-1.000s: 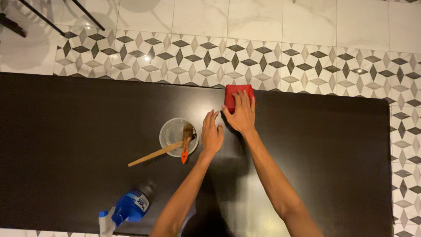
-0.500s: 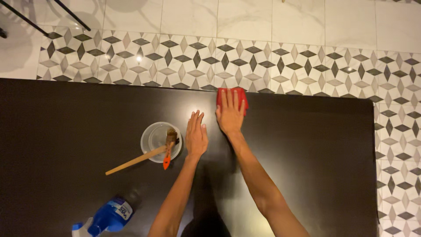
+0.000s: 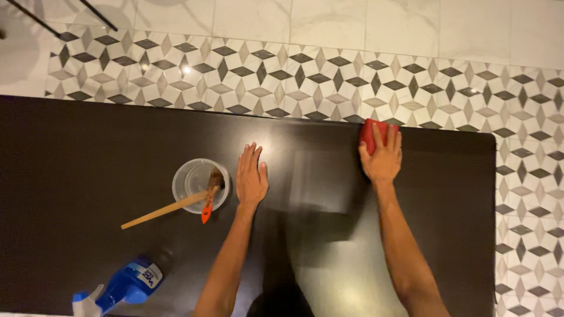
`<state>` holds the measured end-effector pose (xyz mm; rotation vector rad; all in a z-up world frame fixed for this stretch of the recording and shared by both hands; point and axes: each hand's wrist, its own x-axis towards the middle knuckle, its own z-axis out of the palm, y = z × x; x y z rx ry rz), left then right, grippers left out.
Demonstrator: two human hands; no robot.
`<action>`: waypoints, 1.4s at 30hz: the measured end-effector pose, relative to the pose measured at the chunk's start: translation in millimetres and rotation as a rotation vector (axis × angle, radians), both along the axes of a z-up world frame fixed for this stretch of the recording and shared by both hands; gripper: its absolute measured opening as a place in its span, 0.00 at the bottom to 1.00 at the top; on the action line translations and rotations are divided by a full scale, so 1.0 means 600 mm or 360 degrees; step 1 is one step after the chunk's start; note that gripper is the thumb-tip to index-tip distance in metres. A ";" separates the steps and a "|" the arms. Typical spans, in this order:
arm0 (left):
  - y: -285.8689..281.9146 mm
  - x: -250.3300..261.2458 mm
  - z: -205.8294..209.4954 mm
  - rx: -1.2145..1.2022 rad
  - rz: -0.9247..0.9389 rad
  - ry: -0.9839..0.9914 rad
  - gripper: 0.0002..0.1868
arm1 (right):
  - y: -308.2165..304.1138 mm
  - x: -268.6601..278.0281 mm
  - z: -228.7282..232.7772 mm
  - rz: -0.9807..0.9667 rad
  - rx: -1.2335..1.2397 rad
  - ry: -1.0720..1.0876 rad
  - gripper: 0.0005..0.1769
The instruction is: The person sprays a cleaning solution onto a dark table and wipes the surface with a red cloth. They then use a brush to scrub a specific area and continue wiping the table with the cloth.
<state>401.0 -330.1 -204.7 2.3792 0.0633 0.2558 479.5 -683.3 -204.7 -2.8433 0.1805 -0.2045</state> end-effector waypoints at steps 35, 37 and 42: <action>0.001 0.008 0.013 -0.0038 0.0055 0.0006 0.23 | 0.072 0.046 -0.053 0.0120 0.0029 -0.0300 0.35; 0.001 0.006 0.013 -0.0033 0.0053 0.0011 0.23 | 0.002 0.039 -0.051 0.0025 -0.0011 -0.0310 0.34; -0.001 0.009 0.014 -0.0004 0.0069 0.0007 0.24 | -0.062 0.027 -0.049 -0.0144 0.0100 -0.0236 0.33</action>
